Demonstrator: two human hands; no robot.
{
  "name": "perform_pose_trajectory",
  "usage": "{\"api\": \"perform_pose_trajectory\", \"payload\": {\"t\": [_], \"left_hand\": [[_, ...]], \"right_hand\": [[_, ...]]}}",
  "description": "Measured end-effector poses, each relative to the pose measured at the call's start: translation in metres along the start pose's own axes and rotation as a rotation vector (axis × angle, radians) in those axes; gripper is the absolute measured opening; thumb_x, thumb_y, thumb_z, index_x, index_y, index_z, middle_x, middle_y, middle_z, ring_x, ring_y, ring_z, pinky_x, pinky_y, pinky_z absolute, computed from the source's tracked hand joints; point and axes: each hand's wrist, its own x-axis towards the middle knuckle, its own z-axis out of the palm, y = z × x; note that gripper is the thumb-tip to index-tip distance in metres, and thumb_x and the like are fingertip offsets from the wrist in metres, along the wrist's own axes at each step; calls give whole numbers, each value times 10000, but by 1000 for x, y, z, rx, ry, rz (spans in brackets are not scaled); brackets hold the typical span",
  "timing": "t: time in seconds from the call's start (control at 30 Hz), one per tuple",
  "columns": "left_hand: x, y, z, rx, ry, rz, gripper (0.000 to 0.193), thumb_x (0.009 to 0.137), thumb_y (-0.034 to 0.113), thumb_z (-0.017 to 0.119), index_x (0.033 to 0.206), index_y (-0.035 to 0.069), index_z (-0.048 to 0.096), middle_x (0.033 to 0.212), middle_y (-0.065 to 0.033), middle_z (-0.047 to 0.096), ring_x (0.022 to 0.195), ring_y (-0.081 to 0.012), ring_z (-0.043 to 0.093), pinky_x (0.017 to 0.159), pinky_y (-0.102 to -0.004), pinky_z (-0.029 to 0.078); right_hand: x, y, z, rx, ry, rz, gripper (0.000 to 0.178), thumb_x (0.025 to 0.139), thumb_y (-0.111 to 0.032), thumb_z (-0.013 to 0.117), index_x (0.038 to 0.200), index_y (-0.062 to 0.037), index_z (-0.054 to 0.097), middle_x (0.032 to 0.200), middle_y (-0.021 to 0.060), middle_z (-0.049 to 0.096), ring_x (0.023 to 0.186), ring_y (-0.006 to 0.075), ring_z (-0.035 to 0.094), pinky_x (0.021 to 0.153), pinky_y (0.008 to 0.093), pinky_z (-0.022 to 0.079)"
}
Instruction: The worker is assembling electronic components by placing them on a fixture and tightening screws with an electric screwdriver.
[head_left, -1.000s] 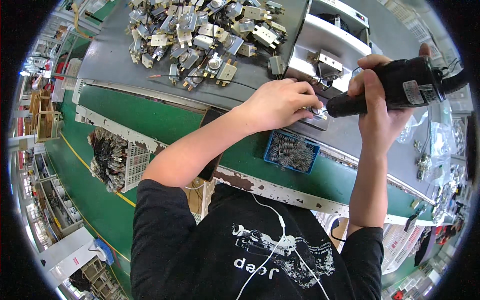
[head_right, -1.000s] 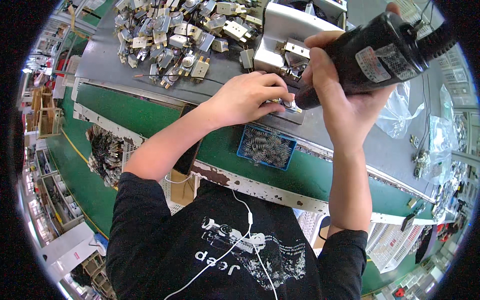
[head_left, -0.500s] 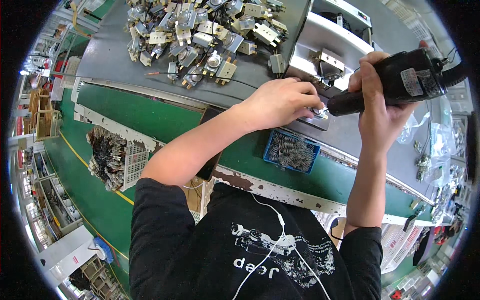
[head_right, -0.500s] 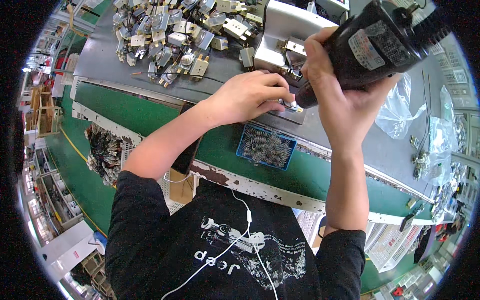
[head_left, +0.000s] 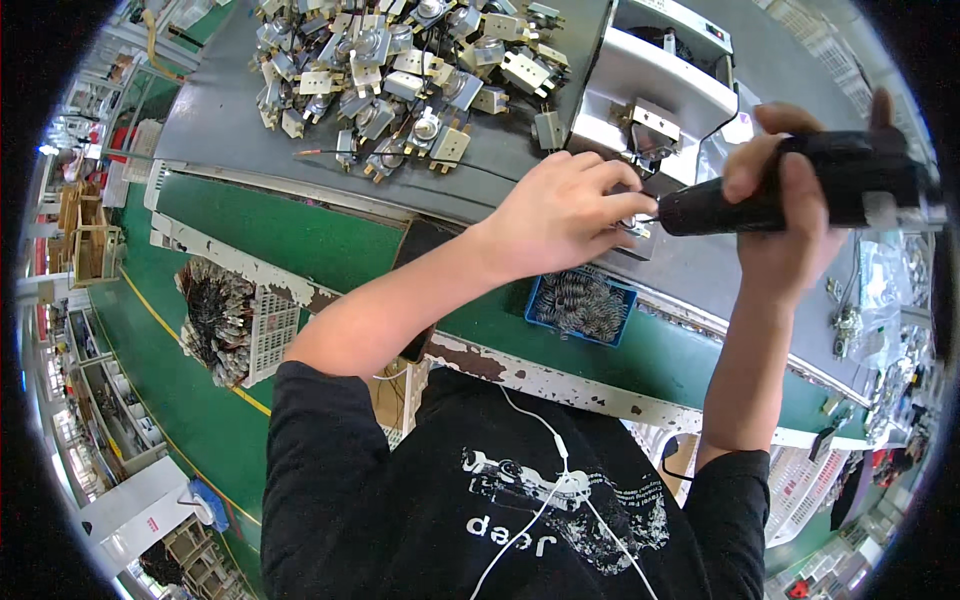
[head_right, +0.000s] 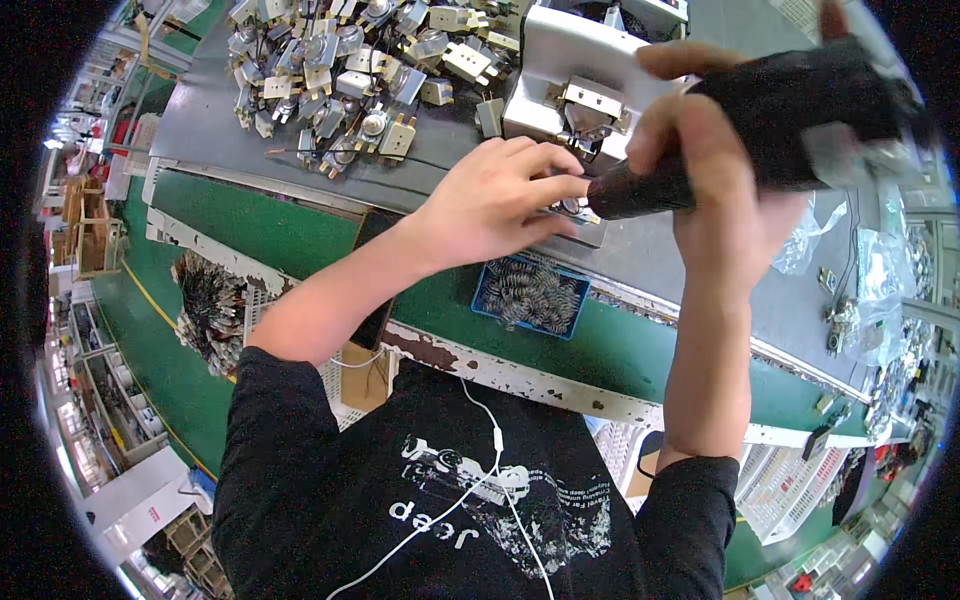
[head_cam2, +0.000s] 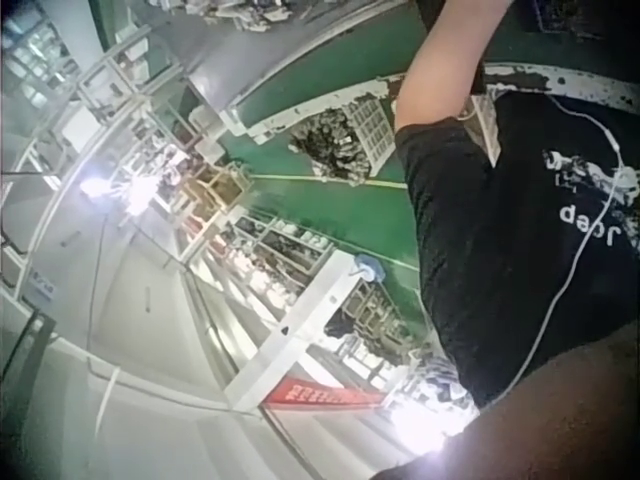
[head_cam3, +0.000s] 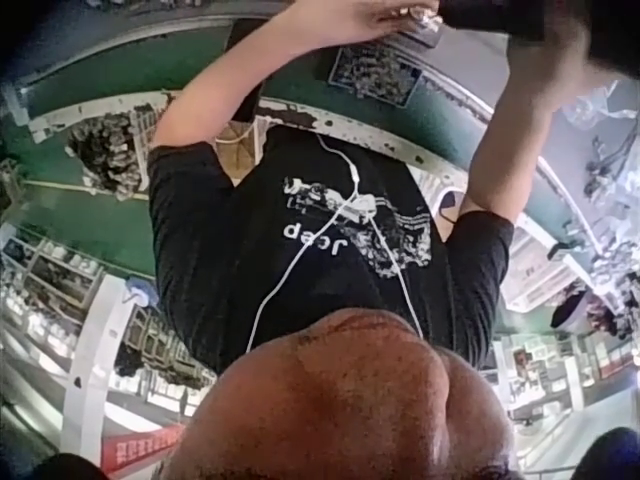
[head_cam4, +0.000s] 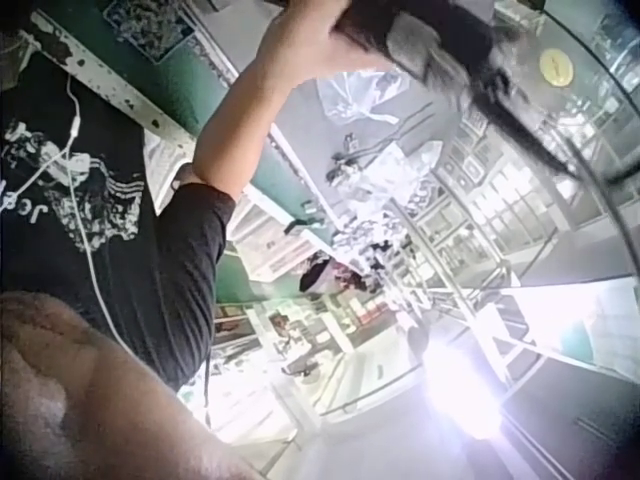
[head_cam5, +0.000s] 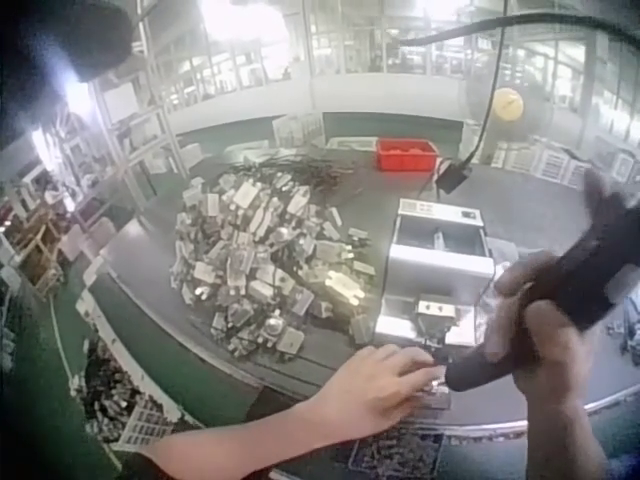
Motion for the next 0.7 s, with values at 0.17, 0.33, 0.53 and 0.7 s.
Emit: {"api": "perform_pose_trajectory", "payload": {"t": [0.17,0.33,0.53,0.7], "left_hand": [[23,2,-19,126,62,60,108,798,209,749,843,140,679,928,-2,652,893,-200,644,779,-355,495],[83,-30,-55,285,336,50,84,848,217,715,878,140,730,808,-8,648,829,-236,660,718,-381,541],[118,-23,-70,243,22,-266,199,929,225,602,993,61,695,1023,-156,631,990,-346,635,836,-469,524],[93,-29,-46,274,389,54,133,868,205,700,969,118,695,913,-70,651,911,-267,652,778,-383,536]], "right_hand": [[6,-27,-13,-65,104,-41,459,989,-271,503,1219,125,544,755,88,528,708,157,465,662,274,390],[2,-28,2,-113,199,-175,558,969,-108,565,1469,-20,333,1003,226,636,697,186,577,631,317,486],[-6,-26,-5,-40,150,-139,681,951,-61,586,1533,-107,234,1202,278,591,819,252,651,678,379,577],[2,-36,5,-150,292,-257,652,944,-121,547,1515,-75,237,1435,328,428,1326,473,476,984,581,546]]}}
